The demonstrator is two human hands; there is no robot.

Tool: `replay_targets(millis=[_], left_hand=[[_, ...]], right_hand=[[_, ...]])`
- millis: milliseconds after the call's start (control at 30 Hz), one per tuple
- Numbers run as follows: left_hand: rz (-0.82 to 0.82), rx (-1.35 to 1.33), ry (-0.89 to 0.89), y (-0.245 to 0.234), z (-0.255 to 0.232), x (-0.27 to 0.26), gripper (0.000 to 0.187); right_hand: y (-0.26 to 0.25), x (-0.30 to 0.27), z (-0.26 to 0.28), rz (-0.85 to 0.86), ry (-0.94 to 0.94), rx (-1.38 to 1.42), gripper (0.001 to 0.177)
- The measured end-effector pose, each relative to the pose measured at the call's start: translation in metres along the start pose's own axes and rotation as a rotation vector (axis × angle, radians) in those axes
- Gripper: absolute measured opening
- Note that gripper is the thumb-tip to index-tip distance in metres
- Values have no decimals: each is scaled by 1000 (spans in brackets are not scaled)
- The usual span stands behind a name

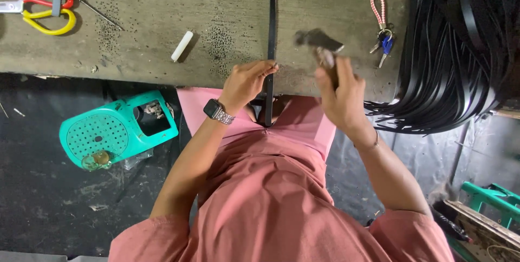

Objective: Punching a series of holes into a long leather strap using a hand punch and a hammer on a workbench.

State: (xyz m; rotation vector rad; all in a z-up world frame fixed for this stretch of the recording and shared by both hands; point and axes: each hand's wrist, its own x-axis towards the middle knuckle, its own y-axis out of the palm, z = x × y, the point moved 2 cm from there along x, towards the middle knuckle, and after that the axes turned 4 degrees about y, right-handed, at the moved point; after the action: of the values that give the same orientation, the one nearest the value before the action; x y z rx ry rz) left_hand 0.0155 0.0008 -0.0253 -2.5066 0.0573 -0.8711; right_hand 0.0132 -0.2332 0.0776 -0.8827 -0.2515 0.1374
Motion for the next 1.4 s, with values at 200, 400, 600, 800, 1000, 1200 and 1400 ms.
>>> replay_targets(millis=[200, 400, 600, 800, 1000, 1200, 1400], left_hand=[[-49, -51, -47, -8, -15, 17, 8], [-33, -69, -102, -7, -12, 18, 9], [-52, -86, -151, -8, -14, 21, 7], [-56, -86, -174, -10, -13, 26, 9], [-294, -612, -548, -27, -9, 42, 20], [-219, -427, -480, -21, -5, 36, 16], [-186, -343, -426, -19, -4, 36, 18]], right_hand=[[20, 24, -20, -212, 50, -464, 35], [64, 22, -30, -304, -215, -575, 38], [71, 16, 12, -89, -331, -526, 35], [73, 16, 12, -72, -323, -458, 52], [72, 16, 12, -78, -325, -481, 57], [72, 12, 13, -65, -289, -461, 55], [70, 14, 16, -67, -292, -448, 51]])
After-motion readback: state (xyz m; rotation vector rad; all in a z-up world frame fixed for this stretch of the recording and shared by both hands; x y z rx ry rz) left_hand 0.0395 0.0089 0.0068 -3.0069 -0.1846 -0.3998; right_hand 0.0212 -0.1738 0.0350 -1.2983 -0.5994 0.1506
